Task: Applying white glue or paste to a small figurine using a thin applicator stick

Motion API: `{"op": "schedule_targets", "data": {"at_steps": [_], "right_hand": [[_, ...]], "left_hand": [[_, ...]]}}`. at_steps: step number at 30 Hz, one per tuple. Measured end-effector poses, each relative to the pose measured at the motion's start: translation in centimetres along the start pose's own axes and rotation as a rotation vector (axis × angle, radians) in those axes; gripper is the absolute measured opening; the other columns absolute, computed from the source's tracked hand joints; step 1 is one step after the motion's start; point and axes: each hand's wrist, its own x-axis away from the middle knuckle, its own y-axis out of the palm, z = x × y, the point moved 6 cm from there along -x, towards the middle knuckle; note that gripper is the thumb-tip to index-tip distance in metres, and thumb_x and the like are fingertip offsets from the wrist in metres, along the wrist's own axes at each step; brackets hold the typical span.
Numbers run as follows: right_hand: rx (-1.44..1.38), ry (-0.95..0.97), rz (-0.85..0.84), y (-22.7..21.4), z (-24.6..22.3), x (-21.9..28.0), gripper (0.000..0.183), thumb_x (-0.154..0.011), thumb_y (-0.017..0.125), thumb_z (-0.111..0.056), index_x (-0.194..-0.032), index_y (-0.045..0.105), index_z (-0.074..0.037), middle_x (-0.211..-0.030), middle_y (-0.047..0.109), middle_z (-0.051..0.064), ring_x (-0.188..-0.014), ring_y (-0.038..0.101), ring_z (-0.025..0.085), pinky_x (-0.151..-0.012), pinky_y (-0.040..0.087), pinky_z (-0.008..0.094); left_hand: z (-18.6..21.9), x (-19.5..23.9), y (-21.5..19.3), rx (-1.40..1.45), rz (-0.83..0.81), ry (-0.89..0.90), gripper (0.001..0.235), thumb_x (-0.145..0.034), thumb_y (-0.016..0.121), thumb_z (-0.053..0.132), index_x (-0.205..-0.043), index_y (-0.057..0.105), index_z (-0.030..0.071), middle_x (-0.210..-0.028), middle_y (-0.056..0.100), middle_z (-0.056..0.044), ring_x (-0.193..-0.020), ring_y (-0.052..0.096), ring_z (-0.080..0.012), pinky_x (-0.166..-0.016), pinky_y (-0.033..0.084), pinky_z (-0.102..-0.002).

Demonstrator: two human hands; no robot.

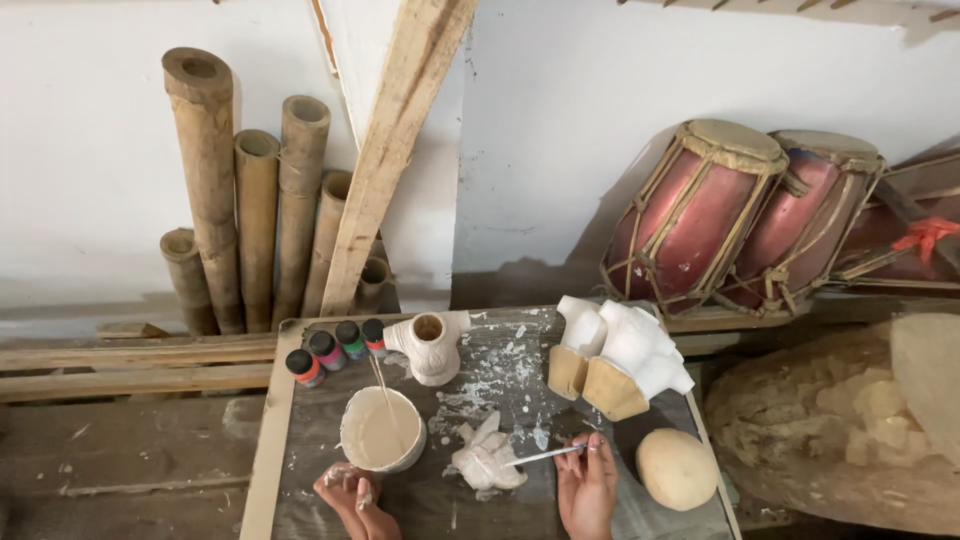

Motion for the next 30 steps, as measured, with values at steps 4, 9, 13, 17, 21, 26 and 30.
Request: {"op": "schedule_targets", "data": {"at_steps": [4,9,13,17,21,26,30], "right_hand": [[0.01,-0.002,-0.029,1.2,-0.7,-0.3,0.028,-0.108,0.055,-0.018,-0.085,0.06,-0.002,-0.06,0.04,0.002,-0.054,0.033,0.008,-0.057,0.028,0.028],[0.036,-0.007,-0.043,1.2,-0.7,-0.6,0.027,-0.108,0.055,-0.019,-0.086,0.06,-0.004,-0.059,0.039,0.0,-0.055,0.033,0.008,-0.058,0.028,0.028],[0.049,-0.007,-0.054,1.5,-0.8,-0.5,0.03,-0.108,0.056,-0.02,-0.085,0.06,-0.002,-0.059,0.04,0.002,-0.055,0.034,0.009,-0.058,0.029,0.029],[0.027,-0.03,-0.044,1.1,-0.7,-0.4,0.03,-0.108,0.054,-0.019,-0.084,0.06,-0.001,-0.059,0.038,0.002,-0.057,0.034,0.009,-0.058,0.029,0.029],[-0.001,-0.06,-0.067,0.1,0.1,-1.4,0.03,-0.108,0.054,-0.021,-0.086,0.06,-0.002,-0.064,0.043,0.001,-0.055,0.036,0.006,-0.057,0.03,0.027],[0.018,-0.024,-0.072,-0.6,0.0,-0.4,0.027,-0.106,0.056,-0.02,-0.085,0.06,-0.004,-0.06,0.038,0.0,-0.055,0.033,0.007,-0.057,0.029,0.028],[0.006,-0.048,-0.079,-0.6,1.2,-2.6,0.029,-0.106,0.056,-0.019,-0.085,0.061,0.0,-0.057,0.037,0.001,-0.05,0.033,0.007,-0.053,0.028,0.027]], "left_hand": [[2.0,1.7,0.9,-0.012,-0.125,0.221,0.045,-0.093,0.045,0.046,-0.102,0.034,0.003,-0.08,0.037,-0.007,-0.058,0.033,-0.0119,-0.054,0.028,-0.031],[1.8,2.1,0.5,-0.057,-0.087,0.176,0.033,-0.096,0.043,0.034,-0.111,0.036,0.005,-0.099,0.042,-0.01,-0.066,0.036,-0.0163,-0.06,0.032,-0.033],[1.1,2.0,0.3,-0.003,-0.065,0.181,0.039,-0.095,0.046,0.036,-0.115,0.036,0.004,-0.1,0.045,-0.01,-0.068,0.038,-0.0143,-0.058,0.033,-0.03],[-1.0,1.4,-0.5,-0.03,0.004,0.123,0.034,-0.09,0.044,0.033,-0.112,0.036,0.008,-0.107,0.042,-0.011,-0.077,0.041,-0.018,-0.06,0.034,-0.031],[-1.0,1.1,0.1,0.019,0.011,0.202,0.036,-0.093,0.049,0.038,-0.109,0.038,0.008,-0.098,0.045,-0.011,-0.058,0.036,-0.0142,-0.051,0.03,-0.028],[-4.5,-0.7,-1.7,-0.022,0.011,0.215,0.033,-0.091,0.042,0.029,-0.111,0.034,0.004,-0.094,0.041,-0.011,-0.06,0.032,-0.0149,-0.054,0.03,-0.03],[-7.1,-2.6,-0.8,-0.109,0.067,0.105,0.021,-0.064,0.042,0.014,-0.081,0.041,0.002,-0.068,0.043,-0.009,-0.049,0.038,-0.0133,-0.041,0.028,-0.03]]}}
